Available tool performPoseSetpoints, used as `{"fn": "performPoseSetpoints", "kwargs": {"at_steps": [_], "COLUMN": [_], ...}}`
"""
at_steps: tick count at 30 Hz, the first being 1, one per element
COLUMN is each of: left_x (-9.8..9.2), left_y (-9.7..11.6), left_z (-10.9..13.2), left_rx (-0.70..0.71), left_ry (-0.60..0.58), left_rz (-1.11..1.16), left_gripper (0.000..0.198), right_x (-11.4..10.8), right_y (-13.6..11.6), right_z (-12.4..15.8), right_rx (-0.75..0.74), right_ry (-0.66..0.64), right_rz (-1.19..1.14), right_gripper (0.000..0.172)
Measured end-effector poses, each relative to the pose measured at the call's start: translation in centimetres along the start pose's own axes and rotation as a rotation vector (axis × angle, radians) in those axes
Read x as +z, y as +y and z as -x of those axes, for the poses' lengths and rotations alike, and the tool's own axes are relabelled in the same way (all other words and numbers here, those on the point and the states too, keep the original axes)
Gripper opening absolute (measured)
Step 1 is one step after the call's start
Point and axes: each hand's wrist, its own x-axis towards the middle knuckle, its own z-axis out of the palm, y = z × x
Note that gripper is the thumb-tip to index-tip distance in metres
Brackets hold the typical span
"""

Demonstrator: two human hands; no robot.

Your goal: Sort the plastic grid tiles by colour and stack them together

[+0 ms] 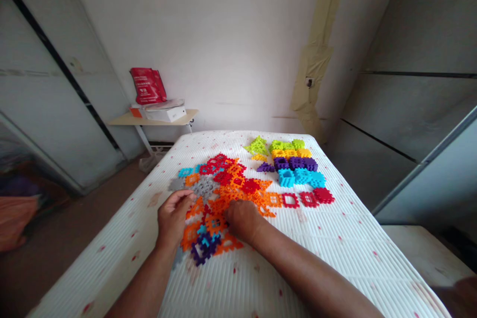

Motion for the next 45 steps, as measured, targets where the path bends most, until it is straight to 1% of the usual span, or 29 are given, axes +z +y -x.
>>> {"fn": "performPoseSetpoints", "kwargs": {"at_steps": [2, 5, 9, 11, 13, 16, 19, 22, 27, 29, 31, 33, 36, 38, 40, 41, 43, 45], "left_x": [0.0, 0.1, 0.2, 0.3, 0.3, 0.3, 0.4, 0.6, 0.8, 0.9, 0.9, 0.9, 1.0, 1.0, 1.1, 1.1, 1.2, 1.2], "left_y": [-0.1, -0.2, -0.2, -0.2, -0.2, -0.5, -0.8, -0.7, 0.0, 0.2, 0.1, 0.0, -0.3, -0.4, -0.4, -0.3, -0.2, -0.1], "left_z": [0.0, 0.1, 0.2, 0.3, 0.4, 0.4, 0.5, 0.6, 1.0, 1.1, 1.2, 1.3, 1.3, 1.3, 1.2, 1.3, 1.3, 1.3], "left_rx": [0.012, 0.028, 0.036, 0.043, 0.061, 0.105, 0.159, 0.195, 0.237, 0.243, 0.234, 0.191, 0.087, 0.03, 0.01, 0.011, 0.007, -0.033], "left_ry": [-0.019, -0.043, -0.075, -0.096, -0.117, -0.162, -0.237, -0.283, -0.313, -0.314, -0.324, -0.344, -0.368, -0.385, -0.404, -0.406, -0.385, -0.325], "left_rz": [-0.012, -0.045, -0.086, -0.107, -0.138, -0.167, -0.176, -0.174, -0.19, -0.199, -0.189, -0.158, -0.089, -0.053, -0.034, -0.029, -0.024, -0.009], "left_gripper": [0.025, 0.025, 0.026, 0.026, 0.026, 0.026, 0.027, 0.029, 0.027, 0.026, 0.027, 0.028, 0.033, 0.038, 0.037, 0.035, 0.029, 0.027], "right_x": [0.1, 0.5, 1.8, 2.3, 2.4, 1.7, 0.8, 0.5, 1.3, 1.7, 2.0, 2.2, 2.3, 2.4, 2.3, 2.3, 2.3, 2.1], "right_y": [-0.4, -0.5, -0.2, 0.1, 0.3, 0.6, 1.3, 2.1, 3.3, 3.5, 3.6, 3.6, 3.4, 3.1, 2.8, 2.7, 2.4, 2.3], "right_z": [-0.1, -0.3, -0.7, -0.9, -1.0, -0.9, -0.9, -1.0, -1.7, -2.0, -2.2, -2.2, -2.2, -2.1, -2.1, -2.1, -2.0, -1.9], "right_rx": [0.006, -0.023, -0.155, -0.192, -0.211, -0.201, -0.097, 0.004, -0.006, -0.029, -0.058, -0.077, -0.102, -0.14, -0.159, -0.142, -0.052, 0.059], "right_ry": [-0.016, 0.014, 0.127, 0.181, 0.224, 0.298, 0.373, 0.436, 0.518, 0.512, 0.49, 0.473, 0.461, 0.464, 0.482, 0.497, 0.548, 0.622], "right_rz": [0.065, 0.119, 0.144, 0.142, 0.137, 0.1, -0.034, -0.298, -0.834, -0.994, -1.092, -1.136, -1.155, -1.141, -1.11, -1.099, -1.078, -1.013], "right_gripper": [0.019, 0.02, 0.022, 0.021, 0.019, 0.016, 0.017, 0.018, 0.022, 0.025, 0.027, 0.029, 0.029, 0.027, 0.025, 0.023, 0.019, 0.016]}}
